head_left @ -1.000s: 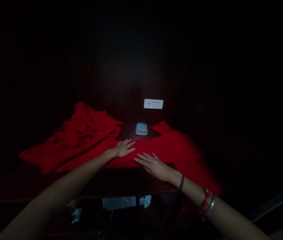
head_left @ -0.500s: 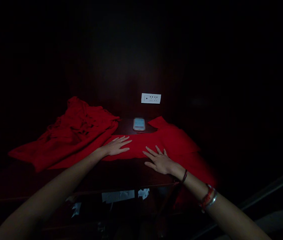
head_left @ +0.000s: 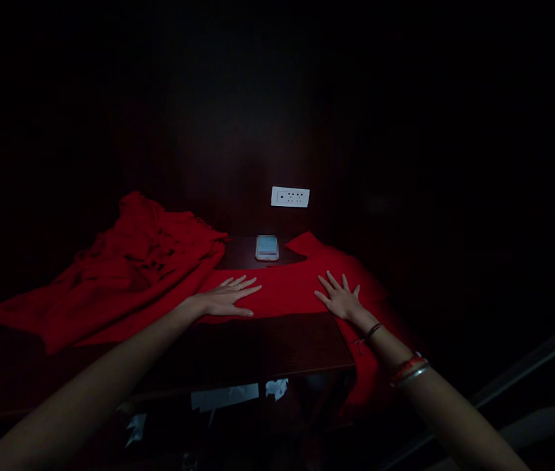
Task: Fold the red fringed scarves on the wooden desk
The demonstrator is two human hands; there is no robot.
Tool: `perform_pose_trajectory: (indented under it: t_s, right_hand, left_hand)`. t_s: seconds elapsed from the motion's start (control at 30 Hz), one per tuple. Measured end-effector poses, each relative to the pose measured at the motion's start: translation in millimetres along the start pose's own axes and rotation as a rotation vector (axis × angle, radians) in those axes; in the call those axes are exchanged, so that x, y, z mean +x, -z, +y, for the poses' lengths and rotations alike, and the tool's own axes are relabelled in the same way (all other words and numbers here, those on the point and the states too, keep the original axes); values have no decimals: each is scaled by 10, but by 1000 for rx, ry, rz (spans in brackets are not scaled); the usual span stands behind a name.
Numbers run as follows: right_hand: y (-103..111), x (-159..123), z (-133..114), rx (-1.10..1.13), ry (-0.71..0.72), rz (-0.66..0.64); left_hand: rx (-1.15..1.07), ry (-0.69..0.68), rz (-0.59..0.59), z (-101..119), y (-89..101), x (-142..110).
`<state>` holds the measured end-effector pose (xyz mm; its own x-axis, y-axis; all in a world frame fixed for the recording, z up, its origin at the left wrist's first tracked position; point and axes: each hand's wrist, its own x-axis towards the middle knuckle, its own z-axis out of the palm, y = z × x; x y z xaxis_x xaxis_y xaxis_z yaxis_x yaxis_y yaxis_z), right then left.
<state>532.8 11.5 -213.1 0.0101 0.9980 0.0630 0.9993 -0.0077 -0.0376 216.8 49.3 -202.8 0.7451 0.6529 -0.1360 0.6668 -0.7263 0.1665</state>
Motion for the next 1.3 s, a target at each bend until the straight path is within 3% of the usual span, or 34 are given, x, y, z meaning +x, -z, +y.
perform_pose_trajectory:
  t_s: [0.1,0.23,0.33,0.4,0.5,0.63,0.73,0.83,0.9,1.0,1.1,1.3]
  right_hand:
    - [-26,58,91,-11,-42,-41]
    - [166,131,80,15,-45,-108]
    - [343,259,29,25,-28,12]
    - [379,364,7,6,-42,96]
    - [258,483,19,-21,-84,42]
    - [36,527,100,-42,-103,21]
    - [59,502,89,-61,-97,8]
    - [187,398,-76,-77,-9,91]
    - [242,269,-238,-48,163,158]
    - [208,52,-432,7,413,37]
    - [94,-67,-480,6,414,-110]
    - [32,-47,-410,-1,378,-145]
  left_hand:
    - [-26,2,-28,31,52,89]
    - [-65,35,23,10,23,166]
    - [-35,149,181,-35,-54,201]
    - [4,228,208,-58,-92,207]
    - [25,253,137,-102,-102,156]
    - [52,179,128,-210,-70,-16]
    - [70,137,122,-229,-52,-133]
    - [101,79,189,-100,-44,-187]
    - [115,19,220,25,-48,-206]
    - [101,6,131,129,-56,-261]
    - [82,22,35,76,-48,-377]
    - [78,-53,-11,-85,-11,-612]
